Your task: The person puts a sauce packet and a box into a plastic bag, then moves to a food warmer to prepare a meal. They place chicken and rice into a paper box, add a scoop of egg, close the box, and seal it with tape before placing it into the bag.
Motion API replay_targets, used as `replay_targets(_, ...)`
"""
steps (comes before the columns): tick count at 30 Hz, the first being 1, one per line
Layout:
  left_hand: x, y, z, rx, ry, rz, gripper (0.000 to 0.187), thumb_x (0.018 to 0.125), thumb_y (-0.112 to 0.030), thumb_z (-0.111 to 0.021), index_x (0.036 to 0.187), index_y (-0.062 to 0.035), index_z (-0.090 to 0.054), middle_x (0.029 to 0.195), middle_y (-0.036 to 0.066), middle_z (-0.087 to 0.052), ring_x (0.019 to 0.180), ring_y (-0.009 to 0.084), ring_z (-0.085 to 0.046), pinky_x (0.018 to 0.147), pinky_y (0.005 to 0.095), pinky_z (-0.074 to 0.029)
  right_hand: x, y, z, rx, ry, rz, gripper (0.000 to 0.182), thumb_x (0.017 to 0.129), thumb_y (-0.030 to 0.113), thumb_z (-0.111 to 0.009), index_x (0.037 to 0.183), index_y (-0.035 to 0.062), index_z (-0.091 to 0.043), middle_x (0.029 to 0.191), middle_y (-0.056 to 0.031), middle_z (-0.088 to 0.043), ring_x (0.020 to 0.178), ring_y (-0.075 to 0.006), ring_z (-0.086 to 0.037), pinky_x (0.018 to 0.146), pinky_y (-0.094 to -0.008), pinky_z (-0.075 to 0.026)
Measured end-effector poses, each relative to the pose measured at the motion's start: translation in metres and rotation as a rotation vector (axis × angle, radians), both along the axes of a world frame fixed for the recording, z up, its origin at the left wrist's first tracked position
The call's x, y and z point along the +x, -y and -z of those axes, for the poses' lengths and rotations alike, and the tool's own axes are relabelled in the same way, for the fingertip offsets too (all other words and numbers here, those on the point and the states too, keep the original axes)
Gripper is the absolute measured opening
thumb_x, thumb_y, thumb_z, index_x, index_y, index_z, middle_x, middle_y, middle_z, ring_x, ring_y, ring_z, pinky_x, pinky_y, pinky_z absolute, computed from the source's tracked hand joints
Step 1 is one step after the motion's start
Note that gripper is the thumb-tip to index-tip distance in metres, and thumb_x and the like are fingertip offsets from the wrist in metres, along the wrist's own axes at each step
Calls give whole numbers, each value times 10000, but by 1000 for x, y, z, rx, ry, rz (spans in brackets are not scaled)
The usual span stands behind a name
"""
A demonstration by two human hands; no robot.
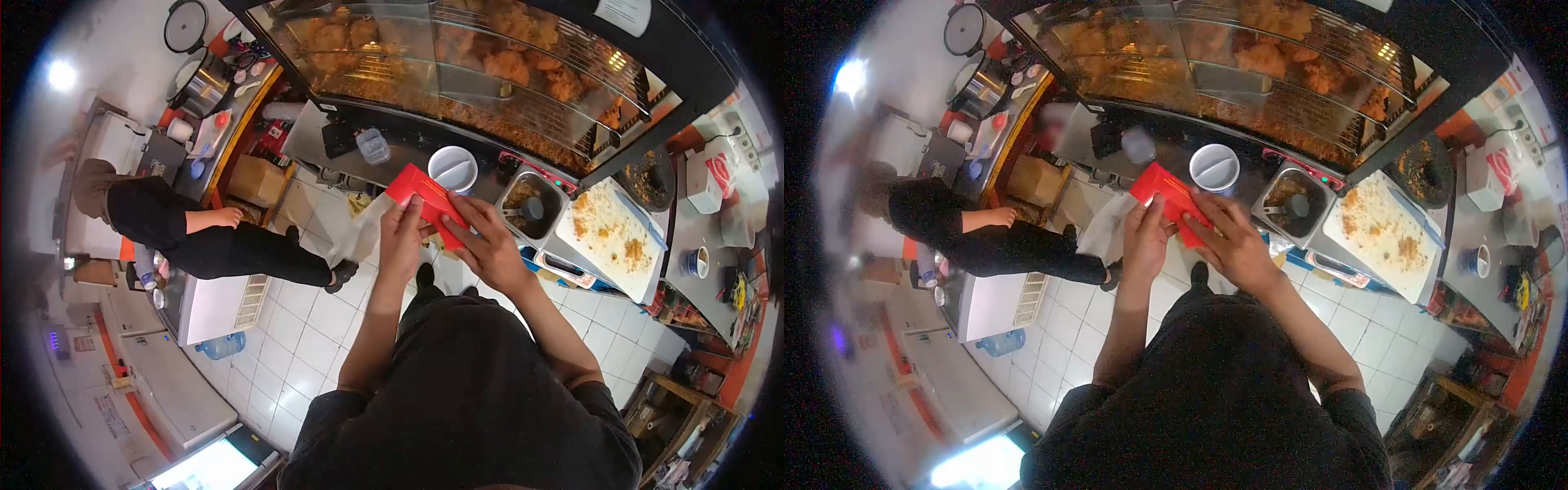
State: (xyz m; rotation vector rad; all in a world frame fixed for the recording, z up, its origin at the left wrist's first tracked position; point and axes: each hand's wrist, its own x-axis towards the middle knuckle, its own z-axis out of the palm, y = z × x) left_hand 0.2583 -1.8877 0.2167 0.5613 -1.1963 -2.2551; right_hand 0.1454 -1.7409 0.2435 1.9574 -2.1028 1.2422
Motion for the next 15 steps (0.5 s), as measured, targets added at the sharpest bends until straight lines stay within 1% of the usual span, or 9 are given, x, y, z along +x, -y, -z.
replay_targets(2, -4, -6, 3, -81, 52, -24, 351, 1039, -294, -492, 1268, -30, -525, 1188, 93, -627, 1060, 189, -638, 860, 372, -558, 9, 25, 22, -31, -20, 116, 499, 801, 128, -732, 1268, -1, -610, 1462, -191, -452, 1249, -377, -493, 1025, -461, -437)
replay_targets(4, -7, -12, 10, -1, 130, -249, 356, 1023, -321, -525, 1242, -42, -559, 1096, 94, -659, 1001, 176, -648, 808, 352, -543, 17, 46, 31, -58, -36, 238, 506, 804, 139, -731, 1272, -2, -602, 1456, -199, -453, 1243, -382, -498, 1024, -462, -438)
replay_targets(6, 0, 11, 18, 48, 118, -205, 375, 1022, -332, -529, 1225, -17, -560, 1094, 104, -642, 965, 176, -645, 793, 335, -530, 22, 66, 31, -43, -12, 241, 501, 809, 143, -732, 1269, -5, -602, 1436, -209, -471, 1213, -381, -522, 1013, -452, -451)
replay_targets(8, 9, 32, 15, -61, 128, -164, 395, 1023, -334, -527, 1225, 4, -558, 1126, 120, -633, 1007, 183, -634, 806, 323, -535, 31, 79, 31, -51, 40, 235, 483, 822, 145, -732, 1263, -5, -602, 1393, -212, -508, 1182, -375, -545, 985, -443, -469)
replay_targets(10, 13, 39, 17, -41, 172, -171, 404, 1025, -321, -524, 1225, 28, -558, 1119, 123, -637, 972, 189, -647, 769, 317, -552, 32, 87, 43, -22, 148, 197, 503, 829, 141, -732, 1291, 8, -581, 1370, -210, -522, 1158, -372, -560, 957, -447, -481)
replay_targets(12, 21, 45, 30, -340, 392, -109, 379, 1033, -289, -510, 1230, 32, -556, 1106, 128, -643, 935, 186, -653, 773, 321, -559, 35, 98, 53, -25, 159, 231, 504, 820, 126, -743, 1282, 12, -574, 1355, -203, -525, 1118, -372, -576, 939, -447, -486)
replay_targets(13, 21, 54, 44, -515, 391, -164, 241, 1006, -202, -558, 976, 19, -648, 839, 114, -633, 748, 162, -610, 681, 345, -488, 37, 103, 57, -15, 239, 254, 516, 810, 123, -754, 1278, 11, -568, 1339, -201, -533, 1111, -375, -579, 937, -448, -487)
replay_targets(14, 21, 63, 39, -512, 396, -158, 241, 1006, -202, -558, 976, 19, -648, 839, 114, -633, 748, 162, -610, 681, 345, -488, 38, 109, 61, -6, 317, 278, 528, 799, 120, -766, 1274, 11, -561, 1324, -199, -541, 1104, -378, -582, 935, -448, -488)
replay_targets(15, 21, 73, 29, -717, 503, -36, 243, 1002, -222, -563, 1017, 8, -639, 894, 131, -642, 789, 203, -630, 703, 363, -504, 37, 115, 66, 17, 328, 307, 622, 788, 78, -768, 1335, 19, -478, 1256, -195, -568, 1122, -351, -586, 899, -425, -513)
